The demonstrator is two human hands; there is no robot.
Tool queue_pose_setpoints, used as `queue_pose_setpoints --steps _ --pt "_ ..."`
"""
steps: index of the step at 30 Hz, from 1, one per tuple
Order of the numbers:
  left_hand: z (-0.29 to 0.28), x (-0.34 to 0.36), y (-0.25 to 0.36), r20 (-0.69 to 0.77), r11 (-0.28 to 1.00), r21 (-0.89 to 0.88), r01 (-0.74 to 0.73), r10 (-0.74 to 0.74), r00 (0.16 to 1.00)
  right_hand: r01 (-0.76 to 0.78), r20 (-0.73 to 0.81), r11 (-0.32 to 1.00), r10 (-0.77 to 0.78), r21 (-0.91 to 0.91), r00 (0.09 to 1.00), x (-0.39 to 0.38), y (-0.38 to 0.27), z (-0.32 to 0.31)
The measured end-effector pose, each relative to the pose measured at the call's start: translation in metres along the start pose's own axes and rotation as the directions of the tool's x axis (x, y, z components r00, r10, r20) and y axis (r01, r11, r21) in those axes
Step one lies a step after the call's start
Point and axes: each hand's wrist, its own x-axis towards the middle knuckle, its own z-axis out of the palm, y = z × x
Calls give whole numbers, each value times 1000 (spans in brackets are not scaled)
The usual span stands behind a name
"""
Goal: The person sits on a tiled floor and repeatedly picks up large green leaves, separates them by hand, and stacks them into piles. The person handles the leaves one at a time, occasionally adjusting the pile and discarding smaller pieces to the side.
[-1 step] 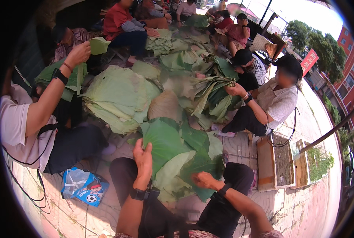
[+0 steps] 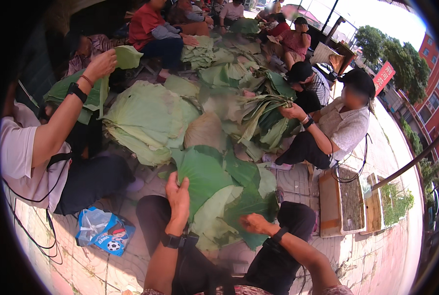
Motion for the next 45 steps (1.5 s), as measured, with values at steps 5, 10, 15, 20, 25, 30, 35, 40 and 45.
queue_pose_setpoints --steps 5,10,15,20,25,30,35,40,45 --pt "-8 -2 6 66 997 8 -73 72 995 24 201 992 1 -125 980 -2 41 6" --pt "-13 14 3 55 992 -129 -10 17 998 -52 126 996 60 -72 990 21 46 -7" --pt "-13 7 22 42 981 -188 56 -49 998 -274 161 950 297 -151 941 48 71 8" --pt "-12 9 19 55 979 -173 109 -101 993 -394 122 917 399 -64 909 65 95 53" --pt "-4 9 18 87 975 -191 111 -96 992 -333 -114 942 336 45 935 85 96 95" --pt "-6 13 15 68 971 -158 180 -171 983 -188 -130 968 168 -164 977 114 76 114" --pt "-7 18 11 60 979 -131 156 -149 987 -176 -83 925 157 -337 984 117 72 142" --pt "-8 20 12 148 982 -114 153 -136 980 -148 48 958 164 -245 985 91 73 132" --pt "1 15 5 238 996 -32 84 -74 968 -200 153 970 221 -140 963 84 69 74"
